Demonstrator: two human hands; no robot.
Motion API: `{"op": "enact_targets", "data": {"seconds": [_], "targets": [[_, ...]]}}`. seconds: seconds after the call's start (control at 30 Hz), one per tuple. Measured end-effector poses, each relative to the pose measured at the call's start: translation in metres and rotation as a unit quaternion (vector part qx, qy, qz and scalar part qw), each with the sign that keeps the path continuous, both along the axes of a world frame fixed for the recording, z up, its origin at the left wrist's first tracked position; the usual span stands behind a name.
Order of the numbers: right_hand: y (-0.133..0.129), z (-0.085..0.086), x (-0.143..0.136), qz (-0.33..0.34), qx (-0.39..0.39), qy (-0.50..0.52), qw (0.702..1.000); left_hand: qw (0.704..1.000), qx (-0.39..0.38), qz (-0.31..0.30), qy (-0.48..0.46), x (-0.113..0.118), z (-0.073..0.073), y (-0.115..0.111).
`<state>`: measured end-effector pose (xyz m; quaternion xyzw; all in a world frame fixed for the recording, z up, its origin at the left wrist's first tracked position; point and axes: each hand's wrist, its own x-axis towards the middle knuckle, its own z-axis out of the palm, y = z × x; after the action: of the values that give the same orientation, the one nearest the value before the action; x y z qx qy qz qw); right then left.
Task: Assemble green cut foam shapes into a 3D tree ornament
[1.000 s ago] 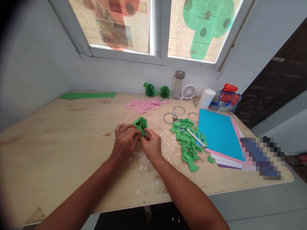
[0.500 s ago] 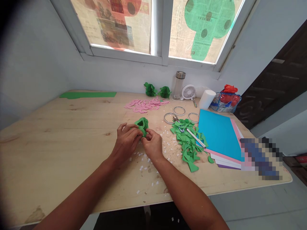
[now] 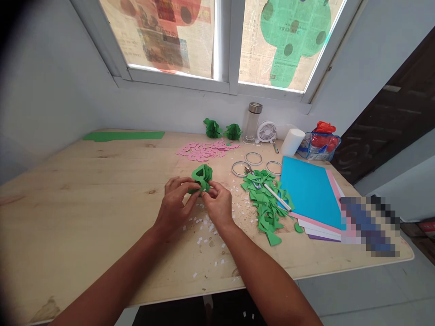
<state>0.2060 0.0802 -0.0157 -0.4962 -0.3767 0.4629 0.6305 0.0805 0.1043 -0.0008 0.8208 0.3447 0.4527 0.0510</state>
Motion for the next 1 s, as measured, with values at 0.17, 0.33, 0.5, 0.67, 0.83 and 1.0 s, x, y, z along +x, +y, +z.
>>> {"op": "enact_targets", "data": {"seconds": [0.17,0.33,0.5,0.67,0.83,1.0], "targets": [[0.000,-0.001,-0.001,-0.005,0.001,-0.017,1.000,0.998,-0.032,0.031,-0.036,-0.001,0.002,-0.002],[0.000,-0.001,-0.001,-0.006,-0.001,-0.003,1.000,0.971,-0.134,0.080,-0.183,-0.006,-0.003,0.006],[0.000,0.002,-0.002,0.006,-0.004,0.031,0.999,0.831,-0.420,-0.063,-0.359,-0.007,-0.003,0.015],[-0.002,0.007,-0.004,0.029,0.000,0.030,0.999,0.682,-0.564,-0.162,-0.436,-0.010,0.007,0.013],[-0.003,0.010,-0.004,0.033,-0.004,0.038,0.999,0.666,-0.558,-0.144,-0.473,-0.014,0.009,0.014],[-0.002,0.010,-0.003,0.017,-0.003,0.035,0.999,0.629,-0.593,-0.198,-0.463,-0.017,0.012,0.016]]}}
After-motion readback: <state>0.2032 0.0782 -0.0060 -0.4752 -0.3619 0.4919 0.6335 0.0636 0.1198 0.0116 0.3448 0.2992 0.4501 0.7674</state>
